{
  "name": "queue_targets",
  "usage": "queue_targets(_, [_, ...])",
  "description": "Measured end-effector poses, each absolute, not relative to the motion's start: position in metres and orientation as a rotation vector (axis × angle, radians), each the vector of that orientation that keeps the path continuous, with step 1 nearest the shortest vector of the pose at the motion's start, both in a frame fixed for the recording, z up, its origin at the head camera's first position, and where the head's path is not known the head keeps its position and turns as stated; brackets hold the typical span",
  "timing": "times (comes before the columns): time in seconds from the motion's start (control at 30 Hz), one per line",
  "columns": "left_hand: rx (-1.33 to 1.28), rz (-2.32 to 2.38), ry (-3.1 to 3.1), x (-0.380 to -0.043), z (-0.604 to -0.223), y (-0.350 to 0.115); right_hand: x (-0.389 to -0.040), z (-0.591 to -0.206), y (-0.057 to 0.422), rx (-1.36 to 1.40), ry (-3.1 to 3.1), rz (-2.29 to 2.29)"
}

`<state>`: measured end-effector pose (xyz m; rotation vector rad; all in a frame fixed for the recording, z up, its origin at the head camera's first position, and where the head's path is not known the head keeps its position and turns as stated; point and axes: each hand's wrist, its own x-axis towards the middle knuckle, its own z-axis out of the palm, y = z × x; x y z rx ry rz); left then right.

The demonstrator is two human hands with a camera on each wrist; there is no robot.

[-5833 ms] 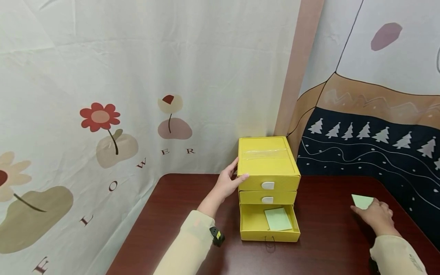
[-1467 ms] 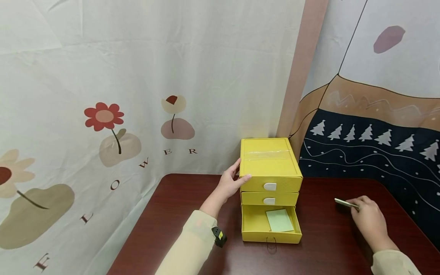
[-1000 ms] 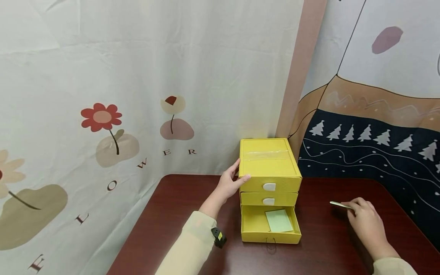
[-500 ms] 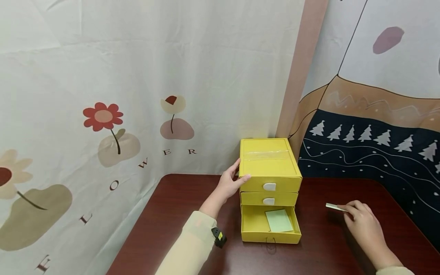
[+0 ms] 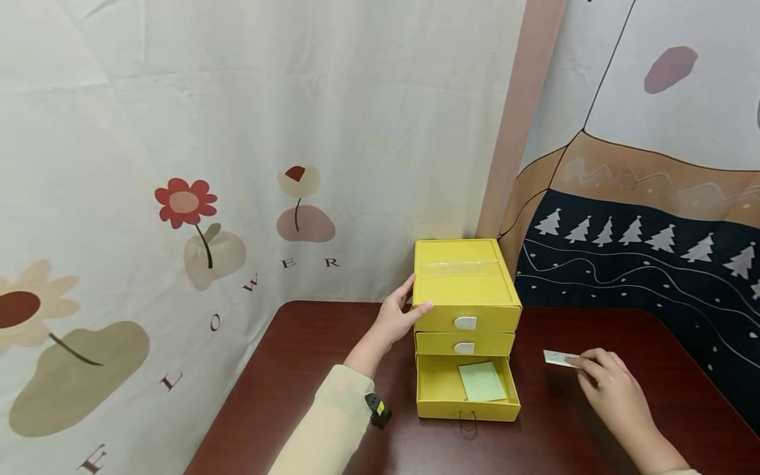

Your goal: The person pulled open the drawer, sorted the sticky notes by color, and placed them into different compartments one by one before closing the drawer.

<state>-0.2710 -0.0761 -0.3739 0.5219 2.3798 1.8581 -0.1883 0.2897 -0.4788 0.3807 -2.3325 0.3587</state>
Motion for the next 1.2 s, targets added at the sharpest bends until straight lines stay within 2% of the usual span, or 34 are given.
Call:
queue_targets(0.33, [0.525, 1.844, 2.383, -0.27, -0.373, -0.076, -0.18, -0.476, 0.27, 0.4, -2.391, 0.384])
queue_targets(0.93, [0.54, 1.858, 2.375, -0.269, -0.372, -0.077, -0.177, -0.477, 0.242, 0.67, -2.26, 0.472])
queue_targets(1.2, [0.527, 1.872, 2.37, -0.281, -0.386, -0.077, -0.18, -0.478, 0.227, 0.765, -2.1, 0.526])
